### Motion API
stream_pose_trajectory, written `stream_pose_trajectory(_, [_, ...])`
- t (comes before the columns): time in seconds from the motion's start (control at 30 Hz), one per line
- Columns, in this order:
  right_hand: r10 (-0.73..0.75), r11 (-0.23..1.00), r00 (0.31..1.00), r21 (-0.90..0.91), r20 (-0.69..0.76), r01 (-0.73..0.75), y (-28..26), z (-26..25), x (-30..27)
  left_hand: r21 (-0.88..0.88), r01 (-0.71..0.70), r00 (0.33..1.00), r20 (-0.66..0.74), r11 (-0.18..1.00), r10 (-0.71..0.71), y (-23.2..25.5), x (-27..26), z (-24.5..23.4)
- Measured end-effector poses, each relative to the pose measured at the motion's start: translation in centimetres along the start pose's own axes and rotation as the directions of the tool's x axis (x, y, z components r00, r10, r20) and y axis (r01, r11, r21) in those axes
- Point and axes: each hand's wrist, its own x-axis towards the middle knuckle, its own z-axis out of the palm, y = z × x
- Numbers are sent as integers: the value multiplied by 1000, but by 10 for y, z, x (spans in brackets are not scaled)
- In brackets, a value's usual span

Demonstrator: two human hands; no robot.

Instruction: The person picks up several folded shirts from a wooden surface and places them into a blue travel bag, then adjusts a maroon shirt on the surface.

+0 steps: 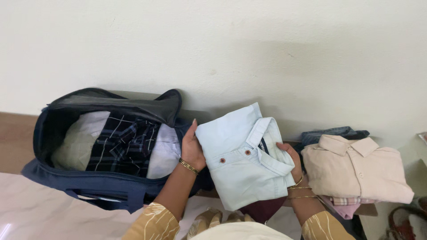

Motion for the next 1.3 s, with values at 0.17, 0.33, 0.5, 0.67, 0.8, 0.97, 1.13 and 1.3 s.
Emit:
stream_pose_trajectory(0.17, [-128, 992, 992, 27, 24, 127, 16, 28, -5, 149, 115, 990, -100, 982, -101, -1, -24, 7])
stream_pose_trajectory(0.33, [-269, 963, 962, 20, -37, 270, 32, 53, -12, 502, -78, 990, -63, 862, 126, -4, -38, 3])
stream_pose_trajectory(0.5, [-373, 927, 928, 33, -19, 373, 51, 65, -30, 542, -95, 987, -61, 835, 152, 0, -41, -3])
stream_pose_trajectory(0.67, [-387, 921, 922, 42, -8, 387, 53, 67, -38, 401, -71, 987, -101, 913, 121, -7, -43, -5])
stream_pose_trajectory(0.8, [-374, 927, 928, 37, -2, 374, 45, 74, -43, 178, -28, 998, -51, 984, 38, -12, -51, 1])
stream_pose_trajectory(0.97, [-317, 948, 946, 15, 75, 316, 25, 68, -35, 256, -89, 996, 46, 963, 80, -20, -66, 20])
stream_pose_trajectory(1.13, [-347, 931, 935, -88, 79, 353, 22, 56, -36, 296, -92, 994, -30, 951, 105, -18, -86, 30])
stream_pose_trajectory(1.3, [-241, 960, 968, -133, 68, 248, 34, 85, -42, 282, -148, 977, -109, 948, 185, -27, -116, 30])
